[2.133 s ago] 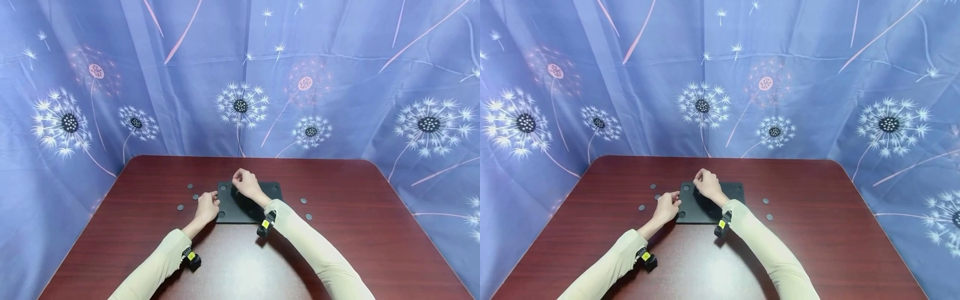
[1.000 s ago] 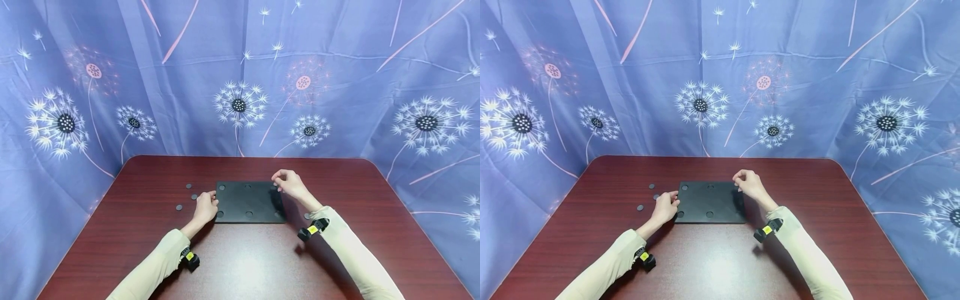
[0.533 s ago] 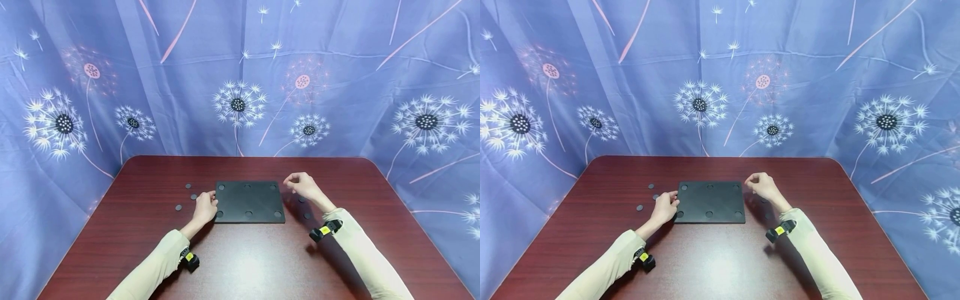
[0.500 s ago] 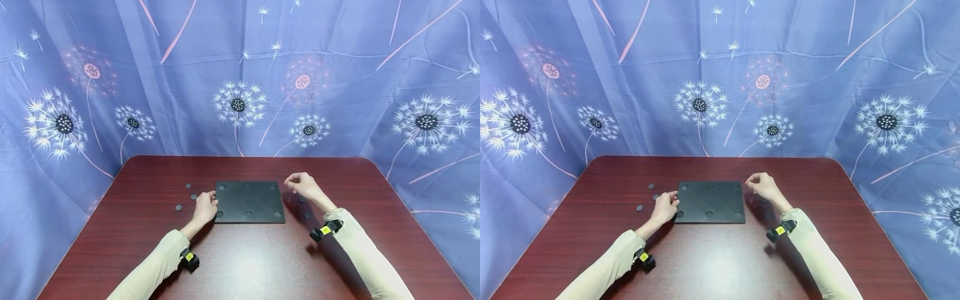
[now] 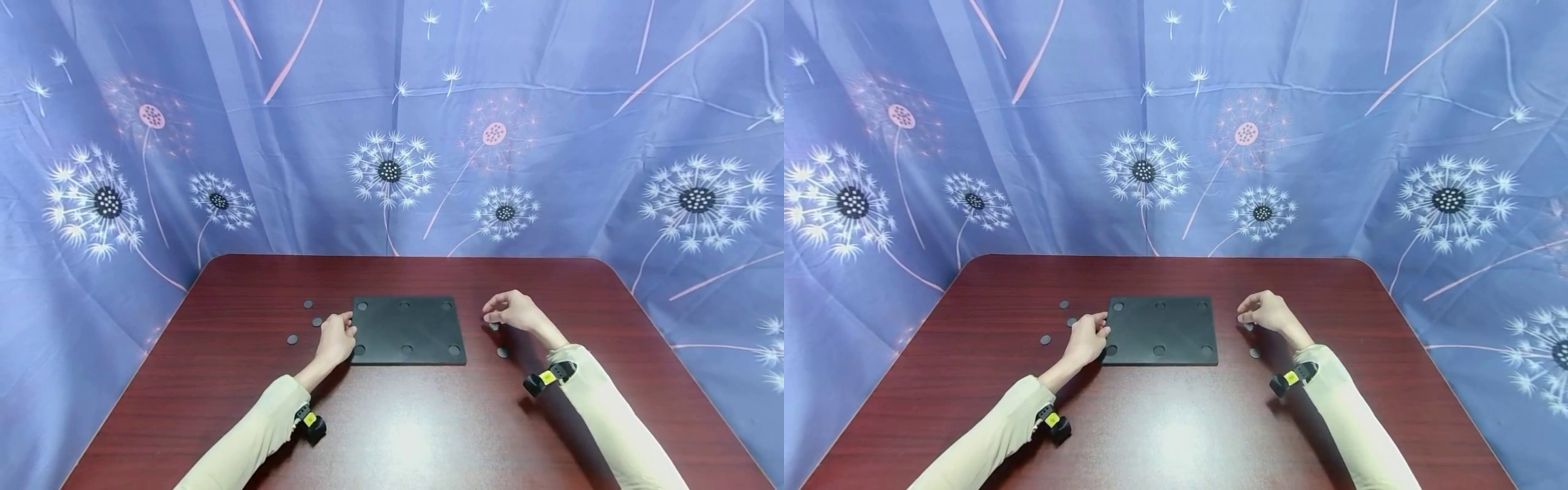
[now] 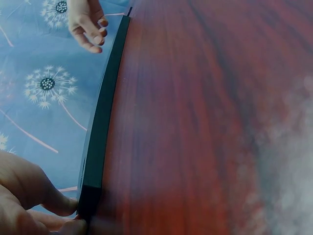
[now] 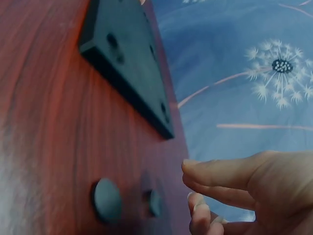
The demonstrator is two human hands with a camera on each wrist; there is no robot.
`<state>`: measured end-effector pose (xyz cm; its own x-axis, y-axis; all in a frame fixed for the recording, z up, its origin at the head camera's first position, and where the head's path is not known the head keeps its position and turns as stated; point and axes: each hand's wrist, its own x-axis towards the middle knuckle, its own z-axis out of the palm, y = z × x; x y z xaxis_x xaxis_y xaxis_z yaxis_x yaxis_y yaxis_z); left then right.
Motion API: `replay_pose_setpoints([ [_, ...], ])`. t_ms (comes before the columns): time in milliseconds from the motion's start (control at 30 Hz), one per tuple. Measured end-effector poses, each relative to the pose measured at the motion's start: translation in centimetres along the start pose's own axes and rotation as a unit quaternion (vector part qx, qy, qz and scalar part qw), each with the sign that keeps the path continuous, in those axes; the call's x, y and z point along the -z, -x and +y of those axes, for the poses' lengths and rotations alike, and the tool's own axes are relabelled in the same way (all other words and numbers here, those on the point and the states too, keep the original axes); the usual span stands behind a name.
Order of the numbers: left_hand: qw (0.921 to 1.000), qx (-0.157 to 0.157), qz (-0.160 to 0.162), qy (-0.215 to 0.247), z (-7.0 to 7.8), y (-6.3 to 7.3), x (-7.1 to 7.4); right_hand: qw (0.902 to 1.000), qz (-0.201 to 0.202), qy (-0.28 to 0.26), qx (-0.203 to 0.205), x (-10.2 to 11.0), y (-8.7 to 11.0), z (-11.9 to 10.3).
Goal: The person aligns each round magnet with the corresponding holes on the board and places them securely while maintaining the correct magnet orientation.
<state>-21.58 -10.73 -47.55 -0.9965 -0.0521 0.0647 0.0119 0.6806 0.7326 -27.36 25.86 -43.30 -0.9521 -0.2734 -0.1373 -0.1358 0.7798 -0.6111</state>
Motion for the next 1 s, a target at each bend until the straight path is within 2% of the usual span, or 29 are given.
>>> replay_pose_setpoints([
  [300, 1.0000, 0.000, 0.000, -0.003, -0.3, -0.1, 0.0, 0.9993, -0.028, -0.019, -0.018, 0.0, 0.4, 1.8],
  [767, 1.0000, -0.002, -0.002, -0.003, -0.4, -0.1, -0.2, 0.9985, -0.007, -0.051, -0.021, -0.6, 0.3, 3.5],
  [1000, 1.0000, -0.004, -0.001, 0.006, -0.1, -0.1, -0.1, 0.9981, -0.002, -0.059, -0.019, -0.5, 0.3, 3.5],
])
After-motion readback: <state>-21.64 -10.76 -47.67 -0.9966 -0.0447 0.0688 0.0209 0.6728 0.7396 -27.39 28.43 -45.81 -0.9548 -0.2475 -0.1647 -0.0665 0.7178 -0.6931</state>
